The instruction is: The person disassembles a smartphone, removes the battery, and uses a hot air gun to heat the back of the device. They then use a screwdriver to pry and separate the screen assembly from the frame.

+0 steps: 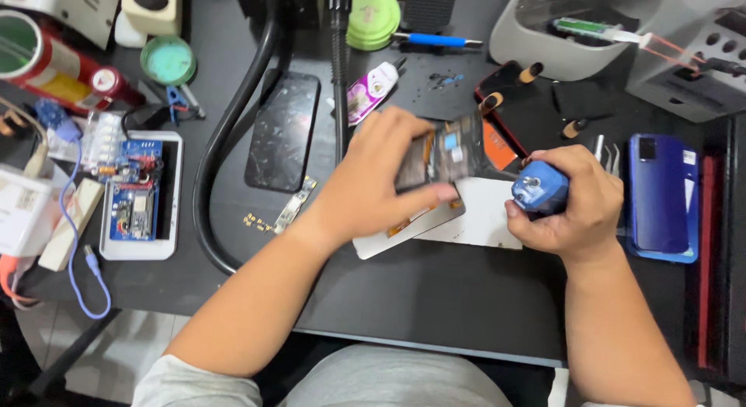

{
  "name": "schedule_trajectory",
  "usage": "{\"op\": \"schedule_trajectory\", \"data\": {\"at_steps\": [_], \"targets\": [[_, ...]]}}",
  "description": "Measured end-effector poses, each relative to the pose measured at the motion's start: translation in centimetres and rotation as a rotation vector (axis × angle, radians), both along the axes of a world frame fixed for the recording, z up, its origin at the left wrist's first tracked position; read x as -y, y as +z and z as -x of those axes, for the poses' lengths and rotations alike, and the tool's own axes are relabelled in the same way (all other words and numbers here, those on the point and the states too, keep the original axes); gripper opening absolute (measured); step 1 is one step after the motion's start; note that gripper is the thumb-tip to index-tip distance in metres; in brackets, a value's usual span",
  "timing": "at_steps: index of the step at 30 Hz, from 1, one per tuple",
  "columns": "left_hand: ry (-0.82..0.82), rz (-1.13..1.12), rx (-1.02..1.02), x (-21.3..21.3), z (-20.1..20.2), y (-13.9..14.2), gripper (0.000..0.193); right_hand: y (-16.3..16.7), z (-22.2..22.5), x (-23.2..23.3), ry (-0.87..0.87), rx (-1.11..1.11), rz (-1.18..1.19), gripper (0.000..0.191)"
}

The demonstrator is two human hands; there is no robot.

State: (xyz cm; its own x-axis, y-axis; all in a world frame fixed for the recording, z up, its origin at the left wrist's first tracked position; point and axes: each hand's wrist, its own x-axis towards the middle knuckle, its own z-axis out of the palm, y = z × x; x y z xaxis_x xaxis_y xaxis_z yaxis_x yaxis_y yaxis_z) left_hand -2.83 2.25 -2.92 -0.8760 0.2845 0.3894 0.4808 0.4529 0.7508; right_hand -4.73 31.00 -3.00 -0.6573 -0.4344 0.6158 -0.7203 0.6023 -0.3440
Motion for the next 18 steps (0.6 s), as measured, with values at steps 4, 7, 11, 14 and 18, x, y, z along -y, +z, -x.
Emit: {"op": "schedule_trajectory", "data": {"at_steps": [4,7,11,14,18], "targets": [[0.008,0.387,-0.222,-1.9,-0.7,0.3,0.077,0.3,-0.1,-0.1,-0.083,-0.008,-0.02,0.048],[-0.049,0.532,-0.198,-2.8,-0.9,-0.4,0.079,0.6,-0.1,0.1,-0.114,-0.005,-0.1,0.048],[-0.053,0.649,-0.22,-3.4,-1.1,-1.3,0.082,0.8,0.2,0.7,-0.085,0.004,-0.097,0.048],[-0.049,0.585,-0.221,-3.3,-1.3,-1.5,0.088,0.6,0.3,1.2,-0.071,-0.014,-0.122,0.047],[-0.069,0.02,-0.012,-3.0,-0.7,-1.7,0.074,0.3,1.0,1.6,-0.034,-0.061,-0.2,0.05]]}}
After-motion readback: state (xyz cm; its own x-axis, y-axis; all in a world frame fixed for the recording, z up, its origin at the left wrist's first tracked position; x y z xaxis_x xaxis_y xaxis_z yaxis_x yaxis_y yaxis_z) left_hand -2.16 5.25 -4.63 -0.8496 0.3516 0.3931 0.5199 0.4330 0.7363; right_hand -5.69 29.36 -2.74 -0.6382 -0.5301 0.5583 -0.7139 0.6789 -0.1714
